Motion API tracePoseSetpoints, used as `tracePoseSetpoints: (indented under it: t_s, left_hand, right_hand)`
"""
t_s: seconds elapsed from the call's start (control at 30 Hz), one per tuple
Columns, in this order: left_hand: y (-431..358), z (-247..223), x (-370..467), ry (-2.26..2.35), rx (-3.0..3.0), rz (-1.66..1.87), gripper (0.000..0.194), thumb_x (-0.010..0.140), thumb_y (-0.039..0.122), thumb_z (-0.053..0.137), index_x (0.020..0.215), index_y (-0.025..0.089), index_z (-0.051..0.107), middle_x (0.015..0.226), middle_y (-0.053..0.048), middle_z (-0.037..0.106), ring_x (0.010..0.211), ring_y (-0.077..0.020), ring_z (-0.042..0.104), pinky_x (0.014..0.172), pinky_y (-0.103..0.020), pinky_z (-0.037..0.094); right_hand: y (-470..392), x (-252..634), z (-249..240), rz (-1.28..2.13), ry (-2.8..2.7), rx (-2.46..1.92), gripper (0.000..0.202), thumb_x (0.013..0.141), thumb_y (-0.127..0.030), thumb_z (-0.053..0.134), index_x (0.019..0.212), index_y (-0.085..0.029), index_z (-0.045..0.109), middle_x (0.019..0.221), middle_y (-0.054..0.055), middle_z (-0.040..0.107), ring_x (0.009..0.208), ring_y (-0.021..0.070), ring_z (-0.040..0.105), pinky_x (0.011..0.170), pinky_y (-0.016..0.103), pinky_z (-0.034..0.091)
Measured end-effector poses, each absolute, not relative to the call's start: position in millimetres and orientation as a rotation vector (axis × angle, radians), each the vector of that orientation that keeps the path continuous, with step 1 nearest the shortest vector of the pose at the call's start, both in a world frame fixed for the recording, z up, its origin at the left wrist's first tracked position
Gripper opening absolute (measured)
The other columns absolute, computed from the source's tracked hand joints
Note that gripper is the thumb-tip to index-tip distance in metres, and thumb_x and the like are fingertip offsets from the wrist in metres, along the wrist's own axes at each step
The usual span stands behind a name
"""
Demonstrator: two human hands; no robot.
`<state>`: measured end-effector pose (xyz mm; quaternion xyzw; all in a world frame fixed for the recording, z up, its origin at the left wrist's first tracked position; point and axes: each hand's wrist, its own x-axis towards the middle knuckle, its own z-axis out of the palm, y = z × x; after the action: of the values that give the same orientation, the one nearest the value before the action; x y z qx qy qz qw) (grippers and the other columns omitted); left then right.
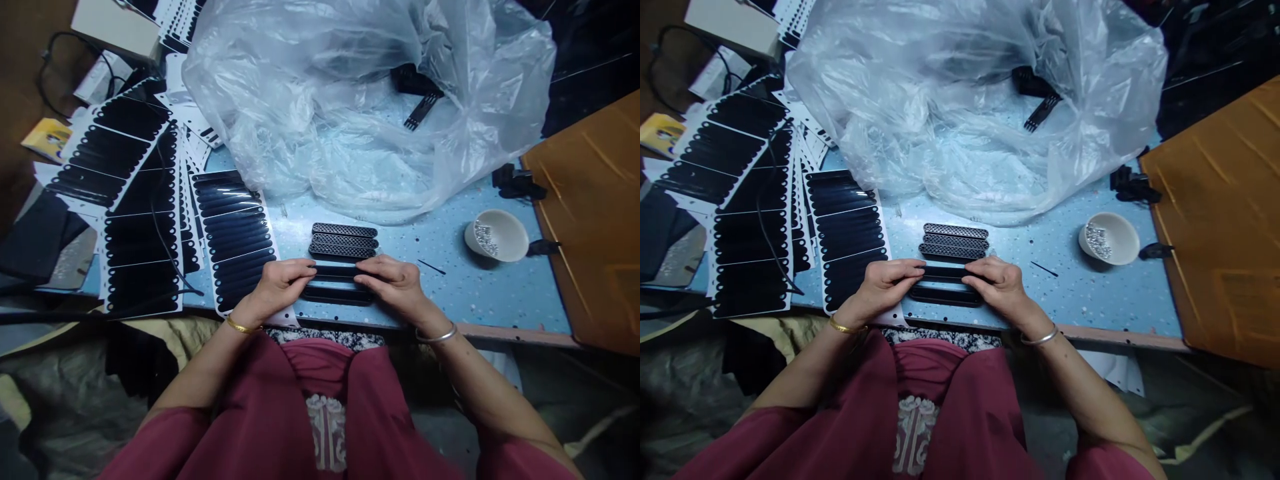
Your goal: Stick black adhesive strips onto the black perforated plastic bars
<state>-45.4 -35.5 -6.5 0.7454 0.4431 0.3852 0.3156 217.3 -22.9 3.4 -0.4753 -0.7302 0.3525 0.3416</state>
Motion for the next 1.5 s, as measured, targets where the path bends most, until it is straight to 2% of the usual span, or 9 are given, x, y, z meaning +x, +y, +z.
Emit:
tracePoseSetpoints:
  t_s: [0.5, 0.73, 0.87, 0.93, 1.07, 1.2, 1.33, 1.4, 1.5]
  left_hand:
    - [-36, -6, -45, 1.182, 1.939, 1.007, 0.012, 0.084, 0.014, 0.065, 0.087, 0.016, 0.076, 0.096, -0.010, 0.076, 0.084, -0.0169, 0.073, 0.079, -0.026, 0.061]
    - [-35, -6, -45, 1.190, 1.943, 0.991, 0.012, 0.083, 0.014, 0.065, 0.087, 0.016, 0.076, 0.096, -0.010, 0.076, 0.084, -0.0173, 0.074, 0.078, -0.026, 0.061]
    - [-35, -6, -46, 1.186, 1.921, 1.002, 0.012, 0.083, 0.015, 0.065, 0.086, 0.016, 0.076, 0.096, -0.010, 0.076, 0.084, -0.0175, 0.074, 0.079, -0.026, 0.061]
    - [-35, -6, -46, 1.184, 1.908, 1.005, 0.011, 0.083, 0.014, 0.065, 0.086, 0.016, 0.076, 0.095, -0.010, 0.076, 0.084, -0.0176, 0.074, 0.080, -0.026, 0.060]
    - [-36, -7, -45, 1.193, 1.879, 1.000, 0.011, 0.083, 0.015, 0.065, 0.086, 0.016, 0.076, 0.095, -0.008, 0.076, 0.084, -0.0174, 0.073, 0.080, -0.026, 0.060]
    - [-37, 0, -41, 1.254, 1.904, 1.006, 0.014, 0.083, 0.016, 0.064, 0.091, 0.017, 0.075, 0.095, -0.008, 0.076, 0.086, -0.0187, 0.073, 0.083, -0.029, 0.059]
    - [-57, 27, -56, 1.427, 1.967, 1.090, 0.016, 0.083, 0.020, 0.064, 0.095, 0.017, 0.073, 0.096, -0.007, 0.075, 0.087, -0.0183, 0.071, 0.082, -0.029, 0.056]
    - [-79, 39, -75, 1.632, 1.900, 1.150, 0.010, 0.083, 0.023, 0.065, 0.085, 0.017, 0.073, 0.084, -0.004, 0.073, 0.076, -0.0154, 0.068, 0.073, -0.025, 0.054]
    - [-116, 39, -106, 2.014, 1.644, 1.233, 0.020, 0.079, 0.031, 0.068, 0.067, 0.016, 0.066, 0.059, 0.002, 0.060, 0.053, -0.0098, 0.052, 0.054, -0.022, 0.042]
  right_hand:
    - [-19, 226, -4, 0.841, -2.049, -1.089, 0.018, 0.087, -0.026, 0.065, 0.101, -0.023, 0.075, 0.090, 0.007, 0.075, 0.080, 0.0182, 0.069, 0.072, 0.034, 0.058]
    - [-19, 225, -8, 0.802, -2.049, -1.014, 0.017, 0.087, -0.024, 0.065, 0.100, -0.022, 0.075, 0.091, 0.008, 0.075, 0.081, 0.0183, 0.069, 0.073, 0.034, 0.058]
    - [-28, 234, -1, 0.727, -1.969, -1.143, 0.021, 0.083, -0.027, 0.069, 0.103, -0.021, 0.073, 0.092, 0.007, 0.075, 0.081, 0.0180, 0.070, 0.073, 0.032, 0.058]
    - [-36, 243, 4, 0.676, -1.867, -1.287, 0.017, 0.083, -0.027, 0.069, 0.099, -0.021, 0.074, 0.089, 0.007, 0.075, 0.079, 0.0177, 0.070, 0.072, 0.031, 0.057]
    - [-51, 259, 0, 0.684, -1.494, -1.555, 0.015, 0.084, -0.032, 0.066, 0.083, -0.019, 0.073, 0.073, 0.005, 0.073, 0.064, 0.0160, 0.068, 0.061, 0.029, 0.055]
    - [-53, 259, -11, 0.889, -1.306, -1.600, 0.024, 0.081, -0.039, 0.067, 0.084, -0.016, 0.071, 0.065, 0.004, 0.070, 0.057, 0.0169, 0.067, 0.051, 0.027, 0.052]
    - [-65, 237, 14, 0.638, -1.502, -1.524, 0.014, 0.086, -0.028, 0.061, 0.084, -0.018, 0.070, 0.068, 0.004, 0.069, 0.059, 0.0155, 0.065, 0.055, 0.028, 0.051]
    - [-80, 214, 34, 0.490, -1.717, -1.343, 0.011, 0.087, -0.018, 0.058, 0.087, -0.019, 0.069, 0.073, 0.004, 0.069, 0.065, 0.0154, 0.064, 0.061, 0.029, 0.052]
    - [-98, 162, 49, 0.617, -2.072, -0.867, 0.021, 0.086, -0.007, 0.051, 0.096, -0.018, 0.066, 0.082, 0.007, 0.070, 0.074, 0.0163, 0.063, 0.067, 0.031, 0.052]
